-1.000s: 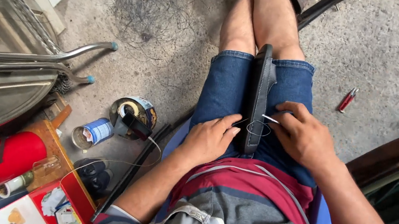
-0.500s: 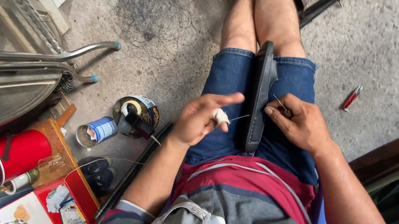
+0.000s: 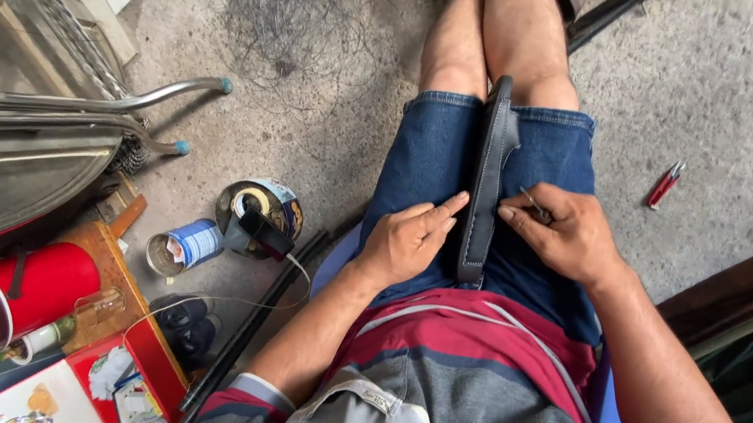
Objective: Hand-stitching the sole of a shoe using a needle and thread in a repair shop environment.
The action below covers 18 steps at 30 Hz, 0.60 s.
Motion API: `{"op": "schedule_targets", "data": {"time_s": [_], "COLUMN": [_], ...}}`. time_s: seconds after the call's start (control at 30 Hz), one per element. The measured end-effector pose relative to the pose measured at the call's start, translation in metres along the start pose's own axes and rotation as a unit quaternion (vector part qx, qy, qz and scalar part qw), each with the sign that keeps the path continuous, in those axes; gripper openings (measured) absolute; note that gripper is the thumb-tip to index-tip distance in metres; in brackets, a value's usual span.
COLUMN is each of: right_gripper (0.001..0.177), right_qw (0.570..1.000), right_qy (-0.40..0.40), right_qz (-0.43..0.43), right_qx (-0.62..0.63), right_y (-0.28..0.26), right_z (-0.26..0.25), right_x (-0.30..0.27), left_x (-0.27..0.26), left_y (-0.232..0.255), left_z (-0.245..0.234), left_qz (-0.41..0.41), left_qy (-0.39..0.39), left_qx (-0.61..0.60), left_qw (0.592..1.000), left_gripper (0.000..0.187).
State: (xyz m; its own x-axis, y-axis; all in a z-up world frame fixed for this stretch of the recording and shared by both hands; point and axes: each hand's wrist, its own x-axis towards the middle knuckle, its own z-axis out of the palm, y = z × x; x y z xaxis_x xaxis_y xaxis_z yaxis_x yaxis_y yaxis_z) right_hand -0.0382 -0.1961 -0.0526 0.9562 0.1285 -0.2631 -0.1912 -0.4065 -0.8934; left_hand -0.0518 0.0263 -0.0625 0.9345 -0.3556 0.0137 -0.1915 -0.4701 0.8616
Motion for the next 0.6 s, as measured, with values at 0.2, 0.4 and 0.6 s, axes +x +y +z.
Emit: {"op": "schedule_targets", "data": {"time_s": [0.2, 0.4, 0.6], "right_gripper": [0.023, 0.048, 0.044], "right_qw": [0.994, 0.957, 0.924], "right_qy": [-0.062, -0.144, -0.221], "right_qz": [0.020, 0.025, -0.149], "right_qx": [-0.083, -0.249, -0.275], "right_y": [-0.022, -0.040, -0.040], "right_z": [-0.034, -0.065, -0.048], "right_x": [-0.011, -0.018, 0.002], "left_x": [0.003, 0.017, 0.019], "left_y": [-0.005, -0.007, 0.017], "left_z": [-0.025, -0.072, -0.024], "left_qz": [-0.024, -0.411, 0.045], "left_qy": [0.024, 0.128, -0.017], "left_qx": [-0.095, -0.028, 0.087], "left_qw": [0.995, 0.902, 0.995], "left_gripper": [0.042, 0.046, 0.029]}}
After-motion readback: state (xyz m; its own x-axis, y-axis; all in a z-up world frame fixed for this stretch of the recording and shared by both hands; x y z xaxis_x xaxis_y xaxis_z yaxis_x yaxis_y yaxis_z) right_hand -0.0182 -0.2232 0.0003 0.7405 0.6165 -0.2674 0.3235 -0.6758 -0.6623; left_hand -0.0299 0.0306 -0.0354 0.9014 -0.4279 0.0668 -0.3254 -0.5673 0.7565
